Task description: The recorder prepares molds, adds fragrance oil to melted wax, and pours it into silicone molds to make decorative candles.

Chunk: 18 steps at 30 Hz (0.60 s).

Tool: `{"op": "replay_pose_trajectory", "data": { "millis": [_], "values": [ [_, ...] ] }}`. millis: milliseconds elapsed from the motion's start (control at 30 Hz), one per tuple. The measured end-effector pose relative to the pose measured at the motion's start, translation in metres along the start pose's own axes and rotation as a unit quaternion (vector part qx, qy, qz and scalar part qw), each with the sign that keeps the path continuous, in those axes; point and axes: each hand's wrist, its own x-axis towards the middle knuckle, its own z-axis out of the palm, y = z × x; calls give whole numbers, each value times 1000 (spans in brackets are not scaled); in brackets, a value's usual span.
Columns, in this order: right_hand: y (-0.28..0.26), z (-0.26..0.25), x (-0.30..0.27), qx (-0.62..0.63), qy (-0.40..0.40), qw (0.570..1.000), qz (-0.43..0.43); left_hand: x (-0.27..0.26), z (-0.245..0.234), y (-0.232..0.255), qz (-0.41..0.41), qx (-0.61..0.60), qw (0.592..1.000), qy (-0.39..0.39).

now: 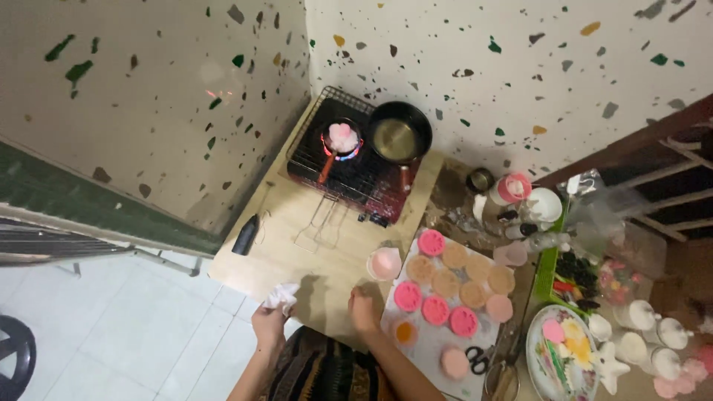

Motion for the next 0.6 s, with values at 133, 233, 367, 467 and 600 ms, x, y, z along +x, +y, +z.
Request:
{"op": "replay_pose_trajectory", "data": {
  "millis": [133, 233, 367, 467, 600],
  "values": [
    [-106, -79, 0, 135, 138, 975, -110, -2, 11, 0, -77, -7, 996, -53],
    [-191, -169, -22, 319, -37, 946, -36, -15, 34, 16, -163, -47, 977, -131],
    [-171, -147, -29, 294, -5, 955, -40, -27, 43, 32, -245, -7, 942, -230],
    [-153, -139, -27, 234, 18, 971, -49, -36, 41, 45, -249, 40, 922, -292],
    [-151, -144, -33, 213, 16, 976, -46, -38, 47, 44, -224, 75, 915, -328]
  ]
}}
